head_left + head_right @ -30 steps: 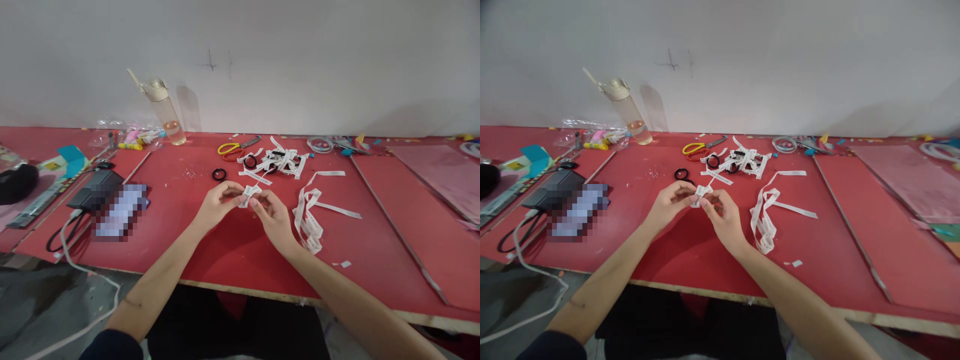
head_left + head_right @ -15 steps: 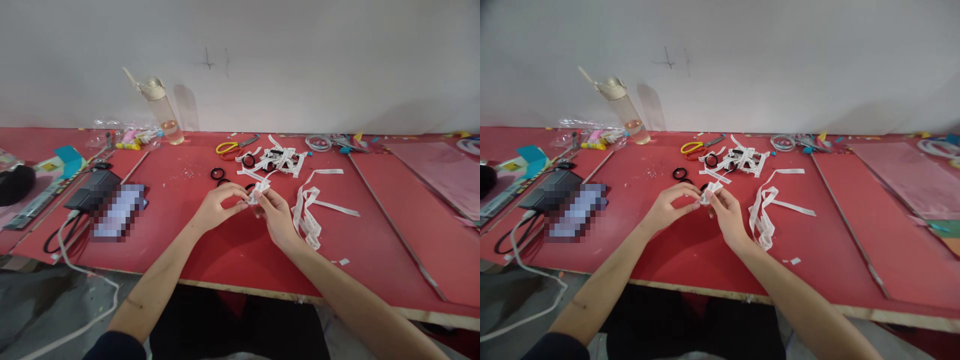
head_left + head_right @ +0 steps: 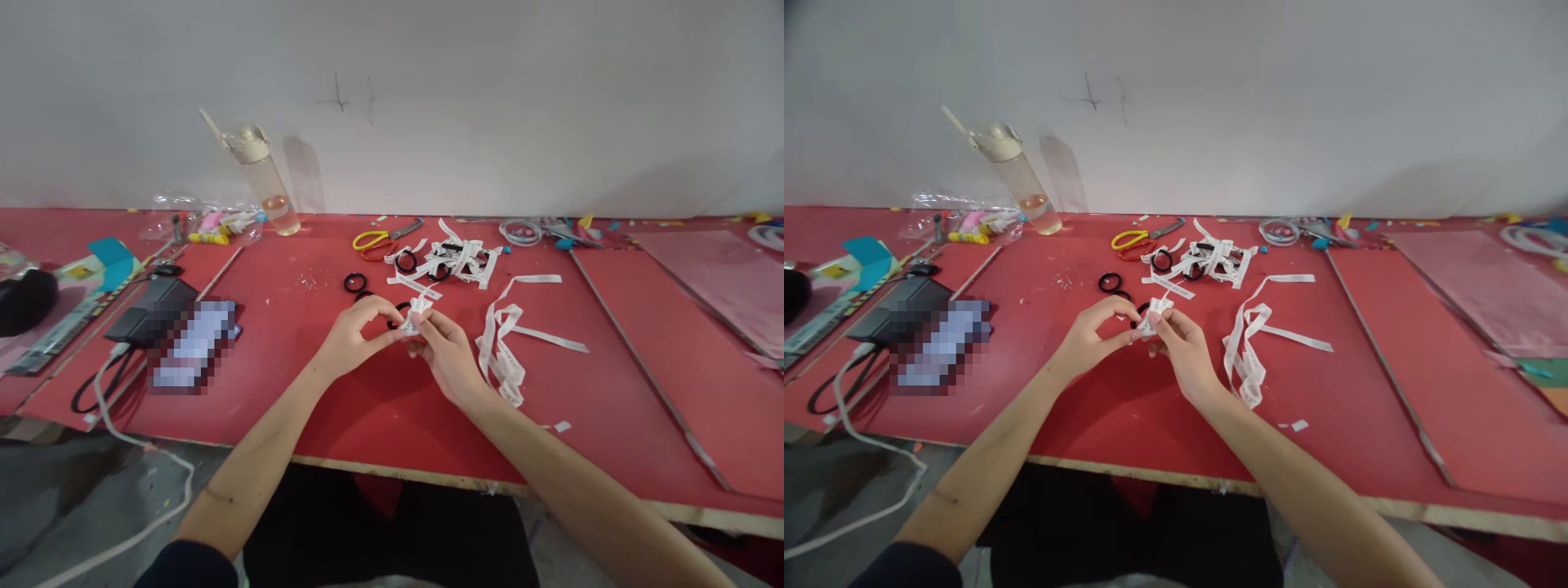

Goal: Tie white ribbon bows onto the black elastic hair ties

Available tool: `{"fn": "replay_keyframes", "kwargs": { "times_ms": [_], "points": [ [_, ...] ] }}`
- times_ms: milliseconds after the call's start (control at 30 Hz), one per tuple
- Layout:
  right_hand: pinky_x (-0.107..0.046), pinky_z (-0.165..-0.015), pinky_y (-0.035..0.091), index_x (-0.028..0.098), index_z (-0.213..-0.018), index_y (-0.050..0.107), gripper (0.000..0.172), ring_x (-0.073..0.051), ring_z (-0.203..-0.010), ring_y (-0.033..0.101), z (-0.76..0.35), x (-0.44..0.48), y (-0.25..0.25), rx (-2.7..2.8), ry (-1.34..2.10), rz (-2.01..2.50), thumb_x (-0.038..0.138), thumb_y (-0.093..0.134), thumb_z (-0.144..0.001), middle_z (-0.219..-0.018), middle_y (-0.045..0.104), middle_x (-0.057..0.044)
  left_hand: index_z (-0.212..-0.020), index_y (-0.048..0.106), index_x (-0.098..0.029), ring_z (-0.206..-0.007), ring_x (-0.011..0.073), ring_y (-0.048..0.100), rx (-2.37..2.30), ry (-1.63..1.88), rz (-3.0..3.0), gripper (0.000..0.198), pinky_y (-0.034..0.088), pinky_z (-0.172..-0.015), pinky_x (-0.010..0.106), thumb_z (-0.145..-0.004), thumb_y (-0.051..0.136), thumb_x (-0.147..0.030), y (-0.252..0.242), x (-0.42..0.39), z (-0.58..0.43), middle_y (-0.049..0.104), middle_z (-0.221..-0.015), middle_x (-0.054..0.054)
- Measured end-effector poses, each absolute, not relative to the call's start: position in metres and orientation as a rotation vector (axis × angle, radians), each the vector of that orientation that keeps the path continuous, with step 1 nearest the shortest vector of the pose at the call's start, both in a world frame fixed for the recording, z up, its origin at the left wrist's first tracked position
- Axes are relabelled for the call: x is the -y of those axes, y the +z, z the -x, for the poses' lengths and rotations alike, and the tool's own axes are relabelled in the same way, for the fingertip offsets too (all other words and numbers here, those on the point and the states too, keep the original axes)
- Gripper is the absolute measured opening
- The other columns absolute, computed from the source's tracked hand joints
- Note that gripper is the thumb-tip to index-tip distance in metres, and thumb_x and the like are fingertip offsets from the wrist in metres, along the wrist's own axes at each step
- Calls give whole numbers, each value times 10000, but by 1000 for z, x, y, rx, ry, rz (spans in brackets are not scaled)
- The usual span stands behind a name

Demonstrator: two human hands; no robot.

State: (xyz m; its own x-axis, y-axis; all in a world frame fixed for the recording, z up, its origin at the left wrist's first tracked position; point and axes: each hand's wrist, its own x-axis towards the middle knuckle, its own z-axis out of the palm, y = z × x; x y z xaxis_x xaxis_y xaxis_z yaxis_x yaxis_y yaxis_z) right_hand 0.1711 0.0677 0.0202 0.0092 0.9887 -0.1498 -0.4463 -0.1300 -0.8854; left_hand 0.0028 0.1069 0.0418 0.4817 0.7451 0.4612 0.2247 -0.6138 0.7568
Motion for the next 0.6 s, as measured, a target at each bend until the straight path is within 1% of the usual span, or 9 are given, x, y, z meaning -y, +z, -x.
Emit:
{"fn": "replay_keyframes", "kwargs": {
  "times_ms": [167,267,400,500,600],
  "points": [
    [-211,-579,528,185,-731,584,370,-81,-629,556,-171,-68,19,752,1449,950,481,804,-740,-731,577,30,-880,638,-185,-880,167,627,-826,1020,-2034,138,487,-843,300,-877,700,-308,44,-106,-3,676,-910,46],
    [-220,-604,544,186,-746,601,348,-92,-657,574,-171,-68,18,823,1407,966,478,790,-759,-741,595,20,-903,637,-186,-891,167,636,-874,1015,-1939,151,483,-858,300,-885,681,-330,44,-106,-2,687,-918,41],
    [-237,-666,576,191,-807,670,279,-93,-682,593,-170,-66,17,1029,1314,972,461,742,-818,-813,614,3,-943,634,-184,-898,170,633,-942,995,-1866,193,482,-854,297,-875,686,-357,42,-106,-4,687,-924,36],
    [-265,-701,598,193,-814,687,303,-109,-720,621,-169,-65,17,1147,1267,988,490,668,-872,-875,617,-15,-934,633,-178,-894,172,625,-957,959,-1853,176,476,-855,303,-878,678,-339,40,-107,-4,681,-916,37],
    [-271,-693,602,194,-862,677,305,-128,-753,639,-169,-64,15,1217,1223,1025,491,619,-907,-870,639,-29,-941,639,-175,-908,176,630,-943,952,-1815,152,474,-870,313,-895,648,-320,39,-108,-3,684,-924,43]
  ]
}}
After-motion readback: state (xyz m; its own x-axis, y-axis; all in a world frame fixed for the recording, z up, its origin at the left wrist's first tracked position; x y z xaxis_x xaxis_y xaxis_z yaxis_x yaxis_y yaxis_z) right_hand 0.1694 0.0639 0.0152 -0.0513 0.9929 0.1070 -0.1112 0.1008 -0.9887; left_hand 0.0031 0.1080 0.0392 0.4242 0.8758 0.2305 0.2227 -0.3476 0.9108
